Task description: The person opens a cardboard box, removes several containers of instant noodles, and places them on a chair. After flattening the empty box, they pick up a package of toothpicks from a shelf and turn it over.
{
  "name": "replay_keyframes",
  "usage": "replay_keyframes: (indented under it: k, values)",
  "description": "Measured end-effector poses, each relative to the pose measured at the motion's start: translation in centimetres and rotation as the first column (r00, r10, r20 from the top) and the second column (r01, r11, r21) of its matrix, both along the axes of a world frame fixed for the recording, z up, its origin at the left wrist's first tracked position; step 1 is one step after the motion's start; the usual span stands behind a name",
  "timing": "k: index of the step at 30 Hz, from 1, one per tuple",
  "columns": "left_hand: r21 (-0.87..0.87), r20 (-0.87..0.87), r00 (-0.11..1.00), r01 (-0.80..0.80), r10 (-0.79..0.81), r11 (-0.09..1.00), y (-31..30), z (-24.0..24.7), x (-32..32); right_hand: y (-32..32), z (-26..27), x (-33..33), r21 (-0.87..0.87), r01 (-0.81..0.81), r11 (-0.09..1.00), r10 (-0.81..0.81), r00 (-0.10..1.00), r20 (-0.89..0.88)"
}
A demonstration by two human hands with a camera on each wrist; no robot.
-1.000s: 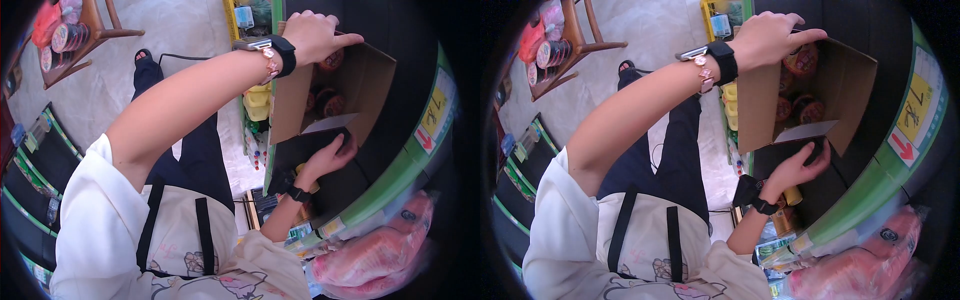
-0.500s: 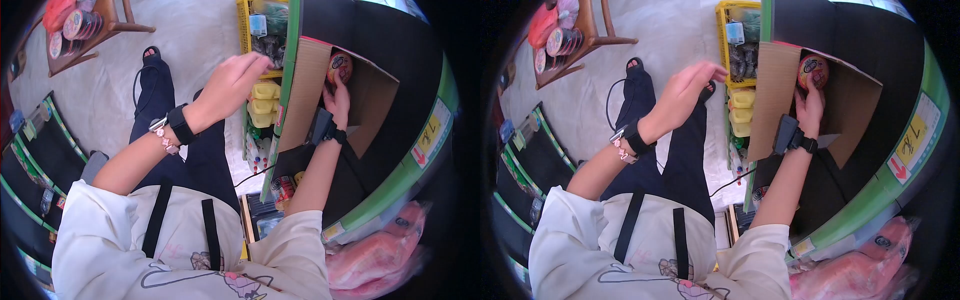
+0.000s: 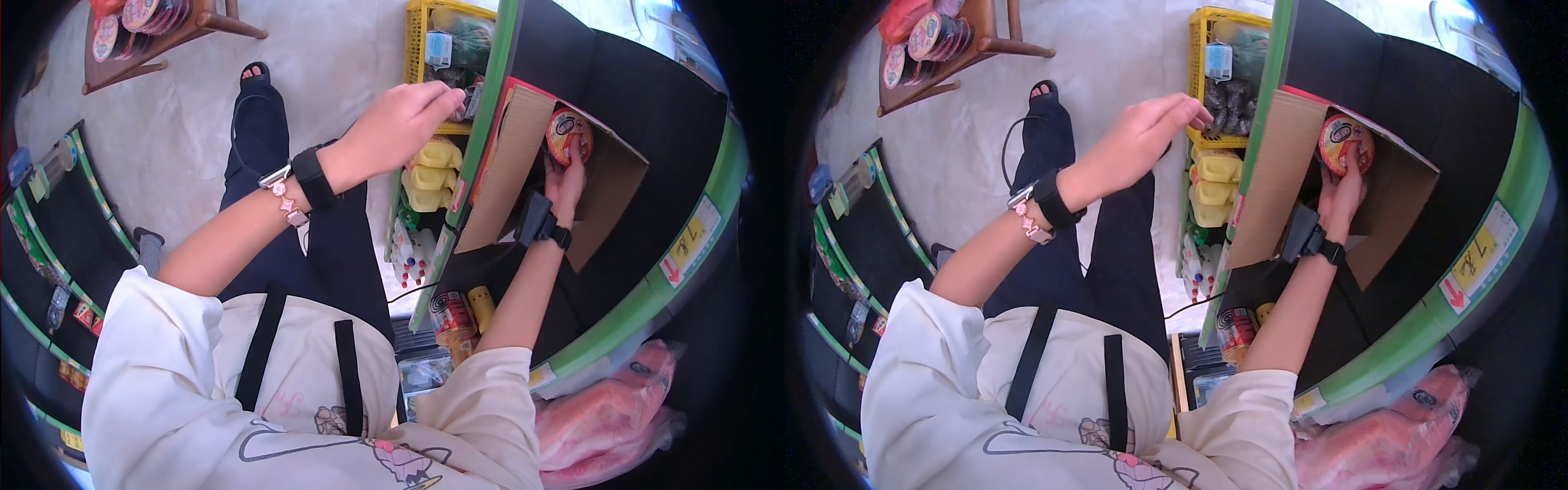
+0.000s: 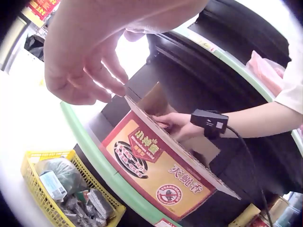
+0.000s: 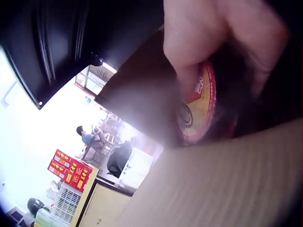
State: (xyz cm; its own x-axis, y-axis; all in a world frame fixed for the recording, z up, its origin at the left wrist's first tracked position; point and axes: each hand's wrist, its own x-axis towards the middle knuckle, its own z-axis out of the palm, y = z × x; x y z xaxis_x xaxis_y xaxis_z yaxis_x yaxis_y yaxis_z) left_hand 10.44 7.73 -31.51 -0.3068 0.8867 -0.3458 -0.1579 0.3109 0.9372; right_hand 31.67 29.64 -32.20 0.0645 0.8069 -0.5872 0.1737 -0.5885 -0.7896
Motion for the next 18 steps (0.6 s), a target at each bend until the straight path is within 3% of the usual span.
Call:
replay_keyframes:
  k: [1, 4, 6, 7, 9, 10, 12, 14, 15, 16, 17, 18]
  values:
    - [-0.015, 0.019, 0.999, -0.028, 0.028, 0.999, 0.1, 0.1, -0.4, -0.3, 0.6, -0.1, 0.007, -0.004, 1.0, 0.004, 1.0, 0.0]
    - [-0.044, 0.036, 0.998, -0.058, 0.06, 0.997, 0.1, 0.8, -1.5, -3.3, 3.0, -1.2, 0.344, 0.101, 0.934, -0.18, 0.962, 0.205]
    - [-0.063, 0.044, 0.997, -0.055, 0.057, 0.996, -0.4, 1.1, -1.9, -6.0, 5.5, -1.8, 0.387, 0.19, 0.902, -0.227, 0.973, 0.051]
    - [-0.088, 0.038, 0.999, -0.005, 0.008, 0.996, -0.7, 1.2, -2.1, -7.4, 6.6, -1.6, 0.387, 0.19, 0.902, -0.228, 0.972, 0.055]
    - [-0.103, 0.034, 0.999, 0.038, -0.035, 0.994, -1.0, 1.5, -2.3, -9.7, 8.3, -1.8, 0.228, 0.19, 0.955, -0.139, 0.965, -0.221]
    - [-0.08, 0.104, 0.994, 0.044, -0.035, 0.996, -1.3, 1.6, -2.1, -10.9, 8.7, -2.5, 0.232, 0.183, 0.955, -0.132, 0.966, -0.221]
    - [-0.059, 0.173, 0.984, 0.041, -0.03, 0.997, -2.0, 2.2, -1.9, -13.8, 8.7, -4.2, 0.129, 0.068, 0.989, -0.03, 0.961, -0.276]
    - [0.011, 0.487, 0.873, -0.028, 0.019, 1.0, -2.5, 2.9, -1.6, -16.2, 7.9, -6.7, 0.092, -0.091, 0.992, 0.111, 0.963, -0.246]
    - [-0.035, 0.573, 0.818, -0.044, 0.057, 0.998, -3.0, 2.9, -1.4, -17.2, 7.1, -8.1, 0.097, -0.244, 0.965, 0.259, 0.943, -0.21]
    - [-0.041, 0.572, 0.818, -0.048, 0.063, 0.998, -3.6, 2.4, -1.6, -18.3, 6.9, -10.3, 0.043, -0.305, 0.951, 0.308, 0.933, -0.185]
    - [-0.081, 0.551, 0.814, -0.167, 0.184, 0.983, -4.2, 1.9, -1.8, -18.8, 6.3, -11.9, 0.138, -0.522, 0.842, 0.535, 0.84, -0.087]
    - [-0.117, 0.527, 0.794, -0.284, 0.302, 0.952, -4.8, 1.5, -2.3, -19.3, 5.8, -13.5, 0.107, -0.539, 0.835, 0.55, 0.824, -0.139]
